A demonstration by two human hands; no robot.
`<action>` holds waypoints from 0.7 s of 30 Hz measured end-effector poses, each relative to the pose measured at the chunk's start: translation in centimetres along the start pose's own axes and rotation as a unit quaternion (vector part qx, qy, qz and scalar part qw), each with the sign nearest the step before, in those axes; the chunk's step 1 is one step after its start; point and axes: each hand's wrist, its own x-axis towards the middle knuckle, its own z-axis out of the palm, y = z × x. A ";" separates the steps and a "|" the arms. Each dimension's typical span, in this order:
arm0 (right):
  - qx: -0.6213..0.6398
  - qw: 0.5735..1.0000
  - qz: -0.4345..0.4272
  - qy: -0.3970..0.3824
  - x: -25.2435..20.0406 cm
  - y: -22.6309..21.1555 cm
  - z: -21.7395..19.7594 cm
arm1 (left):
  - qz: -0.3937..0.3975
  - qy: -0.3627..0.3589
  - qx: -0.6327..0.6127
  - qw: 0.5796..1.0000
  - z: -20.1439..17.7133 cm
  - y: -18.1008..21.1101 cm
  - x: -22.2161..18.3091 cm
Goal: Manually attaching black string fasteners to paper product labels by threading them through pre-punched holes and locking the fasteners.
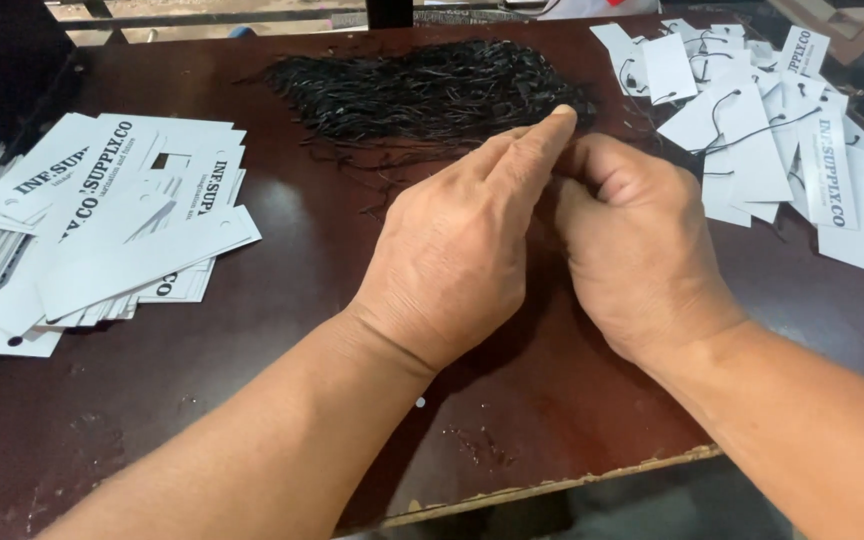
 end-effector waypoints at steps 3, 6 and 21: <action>0.052 0.998 0.018 0.003 0.0 -0.3 0.2 | 0.013 0.064 -0.055 0.996 0.1 -0.4 0.0; 0.033 0.999 0.026 0.005 0.1 -0.4 0.3 | -0.006 0.067 -0.044 0.997 -0.4 -0.2 0.3; -0.011 0.989 0.140 0.043 0.5 -1.6 0.6 | -0.146 0.041 -0.127 0.980 -1.0 -1.2 0.9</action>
